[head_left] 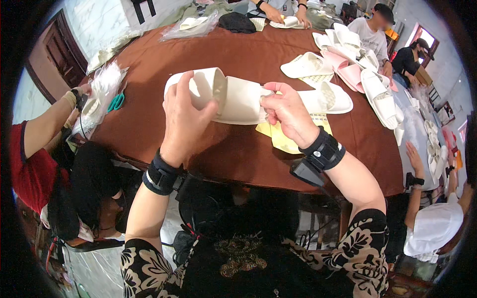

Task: Peeling size labels from a sticker sheet and applying them to the inside of white sandals.

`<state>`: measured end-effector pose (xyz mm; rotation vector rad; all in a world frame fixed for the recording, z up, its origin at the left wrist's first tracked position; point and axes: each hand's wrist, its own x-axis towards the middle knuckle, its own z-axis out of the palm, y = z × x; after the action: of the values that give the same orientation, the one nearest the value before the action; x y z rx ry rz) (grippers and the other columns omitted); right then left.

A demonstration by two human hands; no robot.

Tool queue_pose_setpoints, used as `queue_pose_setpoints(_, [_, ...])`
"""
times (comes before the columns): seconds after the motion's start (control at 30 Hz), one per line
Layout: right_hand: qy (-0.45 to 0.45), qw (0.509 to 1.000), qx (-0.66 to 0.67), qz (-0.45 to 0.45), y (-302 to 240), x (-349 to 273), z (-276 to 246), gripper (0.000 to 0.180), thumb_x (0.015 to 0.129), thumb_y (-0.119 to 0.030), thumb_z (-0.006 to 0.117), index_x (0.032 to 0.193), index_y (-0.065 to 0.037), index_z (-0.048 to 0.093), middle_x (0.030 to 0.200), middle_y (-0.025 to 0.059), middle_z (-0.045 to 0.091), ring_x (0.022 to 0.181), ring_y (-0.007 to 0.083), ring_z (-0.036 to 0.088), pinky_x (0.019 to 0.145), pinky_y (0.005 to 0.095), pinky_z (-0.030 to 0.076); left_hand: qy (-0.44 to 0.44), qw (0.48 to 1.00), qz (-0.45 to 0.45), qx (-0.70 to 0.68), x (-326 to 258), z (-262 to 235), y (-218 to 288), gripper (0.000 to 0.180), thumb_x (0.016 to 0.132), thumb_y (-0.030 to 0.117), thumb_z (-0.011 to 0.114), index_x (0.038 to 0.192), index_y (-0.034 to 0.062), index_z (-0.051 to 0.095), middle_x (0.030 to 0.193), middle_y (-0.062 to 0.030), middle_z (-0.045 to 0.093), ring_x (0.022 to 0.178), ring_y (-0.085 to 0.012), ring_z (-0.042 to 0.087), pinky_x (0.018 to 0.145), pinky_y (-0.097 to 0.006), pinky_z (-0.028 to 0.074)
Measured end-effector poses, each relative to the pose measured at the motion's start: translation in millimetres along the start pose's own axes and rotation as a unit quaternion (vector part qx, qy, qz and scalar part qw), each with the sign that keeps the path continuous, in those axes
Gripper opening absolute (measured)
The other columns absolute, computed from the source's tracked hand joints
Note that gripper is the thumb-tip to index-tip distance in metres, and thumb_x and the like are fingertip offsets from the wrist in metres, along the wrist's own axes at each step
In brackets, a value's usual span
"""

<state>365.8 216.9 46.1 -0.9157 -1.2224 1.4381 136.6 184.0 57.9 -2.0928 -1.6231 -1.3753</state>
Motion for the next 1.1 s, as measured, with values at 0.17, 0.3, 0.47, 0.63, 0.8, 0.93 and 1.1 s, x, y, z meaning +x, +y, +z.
queue_pose_setpoints(0.17, [-0.011,0.999,-0.032,-0.018,-4,-6,-3,0.042,0.081,-0.003,0.063,0.119,0.003,0.046,0.083,0.0069,0.059,0.06,0.0096,0.052,0.047,0.0227,0.041,-0.009,0.999,-0.032,-0.018,4,-1,0,0.067,0.07,0.024,0.071,0.129,0.0021,0.046,0.111,-0.0213,0.054,0.108,-0.0373,0.049,0.095,-0.047,0.039])
queue_pose_setpoints(0.3, [0.066,0.946,-0.231,-0.218,14,7,-22,0.043,0.081,-0.008,0.065,0.119,0.003,0.049,0.091,0.007,0.061,0.074,0.0101,0.057,0.057,0.0248,0.05,0.022,0.999,-0.027,-0.019,3,-2,-2,0.067,0.07,0.022,0.072,0.129,0.0031,0.046,0.112,-0.022,0.054,0.108,-0.037,0.051,0.094,-0.046,0.041])
queue_pose_setpoints(0.47, [0.021,0.992,-0.098,-0.079,2,-1,-17,0.033,0.088,-0.015,0.06,0.115,0.002,0.054,0.094,0.0074,0.062,0.079,0.0125,0.059,0.066,0.0265,0.053,0.038,0.989,-0.098,-0.104,-2,-12,-7,0.068,0.069,0.016,0.074,0.129,0.0031,0.046,0.116,-0.0212,0.054,0.106,-0.0334,0.053,0.091,-0.042,0.045])
queue_pose_setpoints(0.63, [-0.08,0.997,0.012,0.006,-7,-6,-19,0.028,0.095,-0.017,0.051,0.115,0.003,0.057,0.097,0.0083,0.064,0.077,0.0135,0.062,0.068,0.0263,0.054,0.06,0.993,-0.043,-0.094,0,-18,-2,0.067,0.069,0.016,0.075,0.129,0.0034,0.047,0.113,-0.02,0.055,0.104,-0.0325,0.054,0.09,-0.041,0.046])
queue_pose_setpoints(0.8, [-0.055,0.997,-0.018,-0.058,-18,-10,-21,0.026,0.094,-0.014,0.051,0.112,0.003,0.058,0.097,0.0089,0.065,0.079,0.0139,0.064,0.067,0.027,0.055,0.041,0.993,-0.043,-0.101,-3,-26,-9,0.062,0.075,0.007,0.07,0.132,0.0012,0.045,0.116,-0.013,0.058,0.104,-0.0208,0.055,0.092,-0.032,0.045])
queue_pose_setpoints(0.93, [-0.001,0.999,0.0,-0.048,-27,-3,-42,0.025,0.093,-0.013,0.051,0.11,0.003,0.06,0.097,0.0087,0.065,0.08,0.0134,0.064,0.068,0.0271,0.055,0.059,0.991,-0.061,-0.103,2,-43,-33,0.063,0.075,0.001,0.066,0.133,-0.0004,0.043,0.111,-0.0096,0.055,0.099,-0.0147,0.052,0.088,-0.027,0.044])
queue_pose_setpoints(1.1, [0.063,0.975,-0.099,-0.188,-35,31,-87,0.024,0.092,-0.014,0.052,0.106,0.003,0.062,0.088,0.0031,0.063,0.073,0.0081,0.057,0.059,0.0219,0.046,-0.041,0.979,-0.088,-0.18,11,-63,-38,0.071,0.068,-0.003,0.055,0.136,0.0014,0.039,0.119,-0.0079,0.051,0.111,-0.0153,0.049,0.097,-0.027,0.038])
